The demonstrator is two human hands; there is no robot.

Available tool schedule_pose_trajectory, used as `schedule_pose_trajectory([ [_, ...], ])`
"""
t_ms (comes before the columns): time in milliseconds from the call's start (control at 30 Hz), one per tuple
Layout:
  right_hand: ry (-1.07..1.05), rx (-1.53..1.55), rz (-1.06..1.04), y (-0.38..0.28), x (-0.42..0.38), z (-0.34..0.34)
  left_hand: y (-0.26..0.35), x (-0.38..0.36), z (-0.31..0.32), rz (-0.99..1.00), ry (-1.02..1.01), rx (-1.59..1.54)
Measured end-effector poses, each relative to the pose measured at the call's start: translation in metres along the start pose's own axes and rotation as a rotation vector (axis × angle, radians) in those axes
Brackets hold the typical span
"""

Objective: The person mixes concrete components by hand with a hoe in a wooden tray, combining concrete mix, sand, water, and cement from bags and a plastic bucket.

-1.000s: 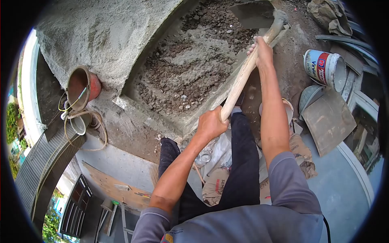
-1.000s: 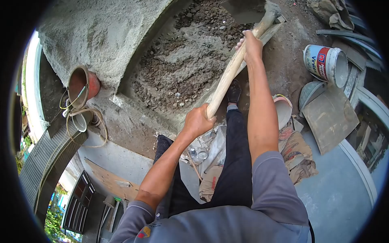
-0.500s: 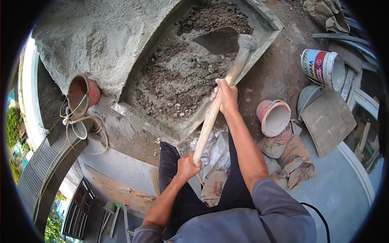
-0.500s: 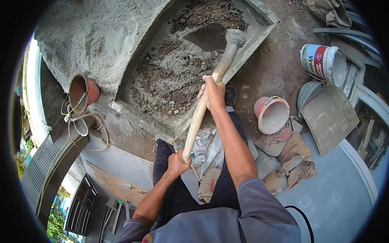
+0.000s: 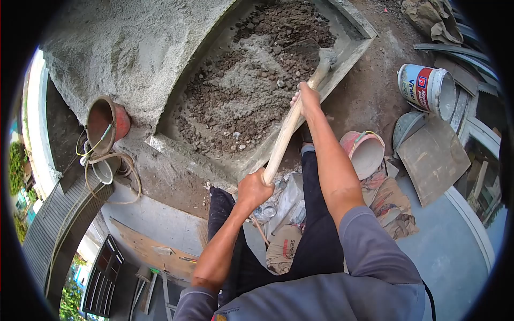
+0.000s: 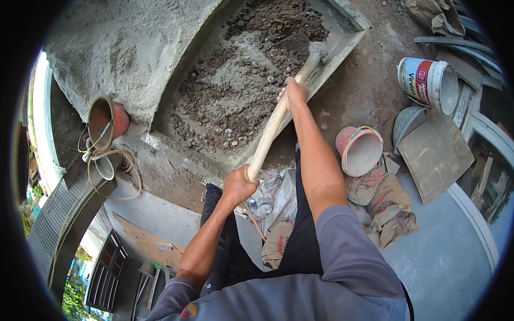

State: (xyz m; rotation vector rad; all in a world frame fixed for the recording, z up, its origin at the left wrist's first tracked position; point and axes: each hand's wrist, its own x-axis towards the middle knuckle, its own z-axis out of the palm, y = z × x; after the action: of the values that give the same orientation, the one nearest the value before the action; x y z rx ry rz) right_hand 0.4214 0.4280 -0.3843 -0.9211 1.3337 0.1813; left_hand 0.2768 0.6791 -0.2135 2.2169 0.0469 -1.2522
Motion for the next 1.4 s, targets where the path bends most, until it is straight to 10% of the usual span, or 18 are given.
schedule_pose_trajectory([
  [267,-0.119,0.165,0.076,0.054,-0.114,0.022,-0.070,-0.087,-0.019,-0.011,0.075,0.148],
  [600,-0.152,0.257,-0.372,-0.161,-0.042,0.041,0.052,0.085,-0.062,0.291,0.173,0.121],
  [767,-0.139,0.223,-0.088,-0.039,0.045,0.091,-0.010,0.079,-0.086,0.110,0.154,0.232],
  [1000,-0.231,0.205,0.150,0.049,-0.059,0.068,-0.038,-0.050,-0.049,-0.122,0.180,0.279],
  [1200,-0.209,0.326,-0.017,-0.025,-0.132,0.037,-0.044,-0.051,-0.033,0.147,0.247,0.244],
  [1400,-0.265,0.438,-0.282,-0.140,-0.032,0.079,0.038,0.079,-0.112,0.266,0.288,0.293],
])
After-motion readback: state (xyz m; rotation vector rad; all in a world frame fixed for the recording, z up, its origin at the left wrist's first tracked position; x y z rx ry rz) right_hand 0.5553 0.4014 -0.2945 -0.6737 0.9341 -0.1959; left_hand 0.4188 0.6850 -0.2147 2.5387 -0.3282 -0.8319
